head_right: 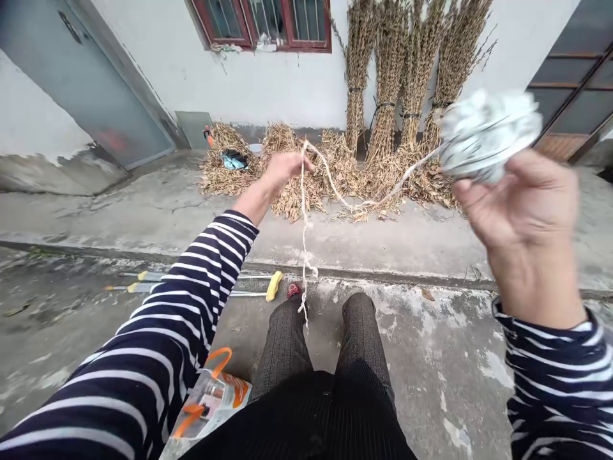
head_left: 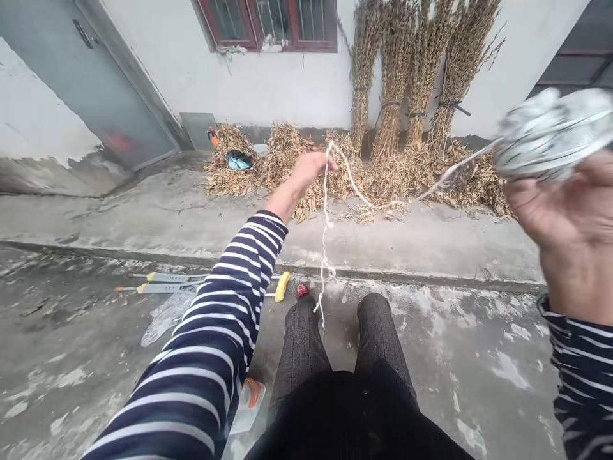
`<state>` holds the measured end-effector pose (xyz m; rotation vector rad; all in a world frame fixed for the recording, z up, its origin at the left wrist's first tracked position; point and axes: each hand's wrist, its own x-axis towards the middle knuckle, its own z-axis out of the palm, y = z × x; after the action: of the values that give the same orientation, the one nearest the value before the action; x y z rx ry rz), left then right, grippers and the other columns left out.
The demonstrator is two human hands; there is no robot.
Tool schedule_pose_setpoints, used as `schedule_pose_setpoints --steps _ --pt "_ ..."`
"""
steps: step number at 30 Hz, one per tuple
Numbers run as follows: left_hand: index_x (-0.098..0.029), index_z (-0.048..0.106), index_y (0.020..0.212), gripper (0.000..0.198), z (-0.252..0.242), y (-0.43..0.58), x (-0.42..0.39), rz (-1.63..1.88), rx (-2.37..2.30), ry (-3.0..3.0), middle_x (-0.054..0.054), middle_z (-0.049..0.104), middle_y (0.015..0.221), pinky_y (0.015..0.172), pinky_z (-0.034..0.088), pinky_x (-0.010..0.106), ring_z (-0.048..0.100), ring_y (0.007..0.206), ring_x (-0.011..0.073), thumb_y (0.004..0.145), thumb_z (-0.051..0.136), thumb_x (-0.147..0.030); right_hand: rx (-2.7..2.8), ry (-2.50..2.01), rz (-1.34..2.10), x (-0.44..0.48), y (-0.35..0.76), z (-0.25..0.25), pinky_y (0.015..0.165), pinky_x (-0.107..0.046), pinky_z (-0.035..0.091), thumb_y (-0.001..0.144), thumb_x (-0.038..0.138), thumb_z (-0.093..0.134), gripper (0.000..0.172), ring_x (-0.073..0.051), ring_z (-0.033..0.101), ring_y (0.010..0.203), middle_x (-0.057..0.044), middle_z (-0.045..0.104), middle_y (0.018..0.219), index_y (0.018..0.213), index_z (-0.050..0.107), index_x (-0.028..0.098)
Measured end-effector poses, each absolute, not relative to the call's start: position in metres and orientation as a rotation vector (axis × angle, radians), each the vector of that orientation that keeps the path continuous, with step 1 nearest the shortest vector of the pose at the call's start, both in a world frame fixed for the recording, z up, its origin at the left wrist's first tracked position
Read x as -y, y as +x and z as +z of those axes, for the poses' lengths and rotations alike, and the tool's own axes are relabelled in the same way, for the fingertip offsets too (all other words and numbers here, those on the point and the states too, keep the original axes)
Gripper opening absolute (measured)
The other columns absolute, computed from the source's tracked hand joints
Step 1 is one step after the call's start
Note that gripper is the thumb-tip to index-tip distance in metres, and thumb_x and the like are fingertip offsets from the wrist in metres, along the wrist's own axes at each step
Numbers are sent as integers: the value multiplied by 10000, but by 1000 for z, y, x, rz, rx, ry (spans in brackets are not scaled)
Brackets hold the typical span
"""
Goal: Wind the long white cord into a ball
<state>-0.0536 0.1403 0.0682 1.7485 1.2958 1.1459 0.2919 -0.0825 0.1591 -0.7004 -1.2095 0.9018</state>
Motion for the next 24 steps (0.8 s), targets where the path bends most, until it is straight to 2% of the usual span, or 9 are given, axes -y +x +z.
schedule_pose_setpoints --steps 2,5,8,10,12,14,16,19,24 --pt "-122 716 739 156 22 -56 -124 908 -1356 1721 65 712 828 940 536 408 668 910 204 885 663 -113 1068 -641 1059 76 276 142 560 -146 536 716 74 654 325 -122 688 824 -21 749 975 968 710 271" --pt "-135 702 728 157 -51 -54 -98 735 -1520 1600 77 700 792 943 538 393 663 989 265 728 706 22 959 -655 1322 60 256 105 543 -140 555 721 62 621 432 -110 669 733 1 738 931 1090 670 282" --pt "-120 744 976 221 -88 -34 -76 724 -1490 1528 117 742 1078 895 573 352 680 991 244 780 689 -33 928 -732 1544 41 242 63 560 -158 599 741 65 654 454 -125 673 751 -20 724 968 1156 639 247" --pt "-154 707 1202 343 -90 -11 -64 813 -1283 1473 126 675 1330 855 601 333 689 1011 215 861 678 -142 894 -794 1638 28 236 37 589 -180 629 750 70 672 409 -149 692 808 -53 727 1018 1131 640 216" --pt "-198 644 1331 460 -82 15 -53 937 -934 1361 130 615 1434 834 619 329 685 1077 217 877 712 -231 848 -839 1709 18 230 15 586 -200 641 748 85 685 358 -161 700 800 -68 733 1007 1087 644 192" --pt "-173 659 1290 465 -72 36 -44 986 -675 1227 145 679 1322 816 624 325 699 1056 221 846 768 -257 796 -873 1742 12 227 1 573 -210 645 726 83 698 348 -158 699 756 -53 740 947 1054 646 187" --pt "-112 706 1119 339 -67 49 -35 976 -614 1147 129 751 1063 782 620 304 722 898 185 829 797 -261 776 -911 1743 11 226 -5 563 -213 648 708 81 714 339 -149 697 722 -33 742 898 1025 655 187" --pt "-69 696 877 239 -68 50 -25 944 -664 1138 69 711 754 662 588 256 682 657 127 843 792 -286 860 -974 1705 16 228 -4 542 -212 649 700 103 751 320 -146 699 696 -30 744 878 1002 679 179" --pt "-73 696 911 281 -77 33 -19 933 -716 1149 55 705 749 569 530 211 667 623 106 881 756 -346 890 -979 1599 27 233 1 593 -228 668 657 82 769 544 -159 727 786 -19 755 1037 1171 677 235"
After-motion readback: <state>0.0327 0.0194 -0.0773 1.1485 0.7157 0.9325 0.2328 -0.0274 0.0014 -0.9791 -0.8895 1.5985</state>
